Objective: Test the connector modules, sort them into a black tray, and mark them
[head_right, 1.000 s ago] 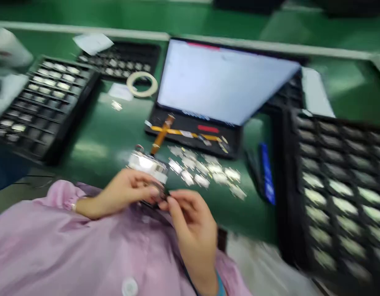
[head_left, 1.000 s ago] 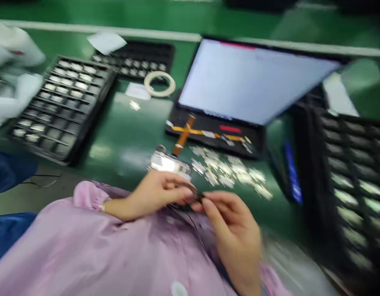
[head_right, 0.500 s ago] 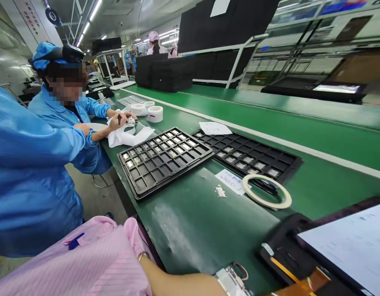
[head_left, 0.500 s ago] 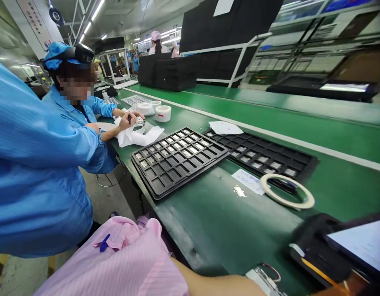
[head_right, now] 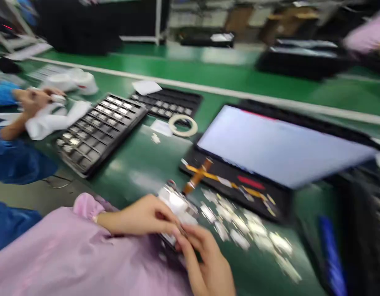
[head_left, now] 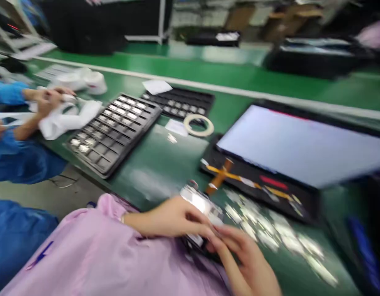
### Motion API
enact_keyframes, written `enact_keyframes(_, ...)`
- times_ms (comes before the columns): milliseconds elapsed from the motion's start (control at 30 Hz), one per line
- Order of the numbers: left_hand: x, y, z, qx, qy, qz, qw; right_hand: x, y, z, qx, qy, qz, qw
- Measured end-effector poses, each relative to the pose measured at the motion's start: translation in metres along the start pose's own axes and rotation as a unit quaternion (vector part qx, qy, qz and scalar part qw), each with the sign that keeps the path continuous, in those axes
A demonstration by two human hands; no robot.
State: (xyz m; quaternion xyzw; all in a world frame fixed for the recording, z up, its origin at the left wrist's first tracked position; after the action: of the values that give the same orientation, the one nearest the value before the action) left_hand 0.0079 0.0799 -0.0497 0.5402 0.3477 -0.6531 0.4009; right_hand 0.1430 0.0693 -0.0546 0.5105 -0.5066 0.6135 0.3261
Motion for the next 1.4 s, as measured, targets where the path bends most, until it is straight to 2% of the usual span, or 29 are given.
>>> enact_keyframes(67, -0.007, -0.012, 0.003, -0.040, -0.010, -0.065, 0.997, 0.012, -0.006, -0.001, -0.040, 0.017, -0.018, 0.999)
enact_keyframes(100, -0.010, -0.022, 0.004, -0.080, 0.000, -0.113, 0.990, 0.013, -0.020, -0.002, -0.109, 0.025, -0.023, 0.994)
enact_keyframes(133, -0.016, -0.031, 0.004, -0.125, 0.026, -0.171, 0.977, 0.009, -0.033, -0.001, -0.172, 0.040, -0.028, 0.984)
enact_keyframes(200, -0.024, -0.036, 0.007, -0.169, 0.085, -0.302, 0.934, -0.005, -0.046, -0.001, -0.230, 0.079, -0.053, 0.969)
enact_keyframes(300, -0.029, -0.015, 0.009, -0.146, 0.185, -0.452, 0.860, -0.027, -0.039, -0.002, -0.200, 0.137, -0.104, 0.965)
enact_keyframes(400, -0.030, 0.005, 0.011, -0.119, 0.251, -0.533, 0.799, -0.038, -0.030, -0.003, -0.172, 0.164, -0.138, 0.962)
enact_keyframes(467, -0.033, 0.013, 0.010, -0.108, 0.272, -0.563, 0.773, -0.041, -0.031, -0.004, -0.179, 0.168, -0.147, 0.958)
enact_keyframes(633, -0.039, 0.029, 0.002, -0.078, 0.286, -0.610, 0.735, -0.042, -0.034, -0.011, -0.185, 0.170, -0.147, 0.957)
enact_keyframes(800, -0.039, 0.032, -0.004, -0.083, 0.286, -0.627, 0.720, -0.043, -0.033, -0.015, -0.174, 0.171, -0.150, 0.958)
enact_keyframes(1100, -0.031, 0.028, -0.004, -0.083, 0.276, -0.595, 0.750, -0.045, -0.031, -0.013, -0.170, 0.176, -0.152, 0.958)
enact_keyframes(1400, -0.027, 0.031, -0.006, -0.057, 0.262, -0.616, 0.740, -0.045, -0.029, -0.015, -0.160, 0.172, -0.146, 0.961)
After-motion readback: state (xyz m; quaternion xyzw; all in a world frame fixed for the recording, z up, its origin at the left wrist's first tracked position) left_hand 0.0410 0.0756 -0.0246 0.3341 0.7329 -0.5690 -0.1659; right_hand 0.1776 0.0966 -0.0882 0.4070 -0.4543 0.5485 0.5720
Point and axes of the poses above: each hand's wrist, its own z-axis away from the middle knuckle, its own y-axis out of the palm, x = y × z, the point moved 10 cm from there along -z, towards the middle knuckle, and after that the axes turned 4 degrees about -z, right-handed, at the moved point
